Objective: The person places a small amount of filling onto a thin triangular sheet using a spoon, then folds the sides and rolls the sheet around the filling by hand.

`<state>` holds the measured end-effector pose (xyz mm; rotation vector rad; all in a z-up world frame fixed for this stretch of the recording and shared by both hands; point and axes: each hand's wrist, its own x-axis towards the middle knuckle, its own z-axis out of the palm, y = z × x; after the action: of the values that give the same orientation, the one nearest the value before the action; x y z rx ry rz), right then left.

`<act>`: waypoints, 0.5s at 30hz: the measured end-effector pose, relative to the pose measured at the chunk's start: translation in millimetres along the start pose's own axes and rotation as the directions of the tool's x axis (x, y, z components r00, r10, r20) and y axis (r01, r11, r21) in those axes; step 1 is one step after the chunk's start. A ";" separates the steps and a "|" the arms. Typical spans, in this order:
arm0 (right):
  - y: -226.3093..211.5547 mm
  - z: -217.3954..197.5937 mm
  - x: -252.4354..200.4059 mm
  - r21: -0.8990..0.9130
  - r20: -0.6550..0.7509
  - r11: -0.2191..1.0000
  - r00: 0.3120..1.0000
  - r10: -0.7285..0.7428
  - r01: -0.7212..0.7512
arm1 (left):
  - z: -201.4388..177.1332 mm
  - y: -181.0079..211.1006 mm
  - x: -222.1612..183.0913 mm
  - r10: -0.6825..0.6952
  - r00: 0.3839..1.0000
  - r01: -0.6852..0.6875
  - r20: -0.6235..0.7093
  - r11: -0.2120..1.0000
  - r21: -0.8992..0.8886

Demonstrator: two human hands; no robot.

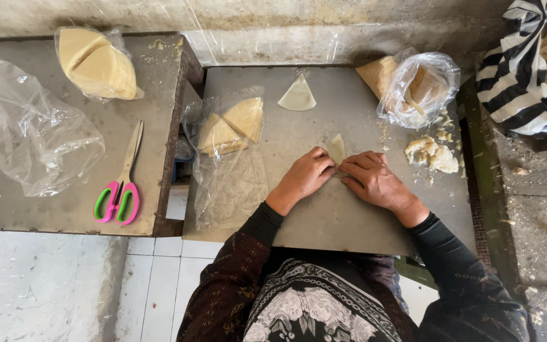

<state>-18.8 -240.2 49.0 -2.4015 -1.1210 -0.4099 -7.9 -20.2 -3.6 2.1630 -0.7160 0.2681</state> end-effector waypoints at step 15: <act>-4.7 3.6 -2.8 0.074 -0.117 0.994 0.989 0.085 -0.077 | -7.3 11.6 -0.5 0.102 0.994 -0.104 0.024 0.991 0.080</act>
<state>-23.9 -237.5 46.0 -2.3199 -0.9656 -0.4738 -14.6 -20.2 8.3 2.2112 -0.8431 0.3350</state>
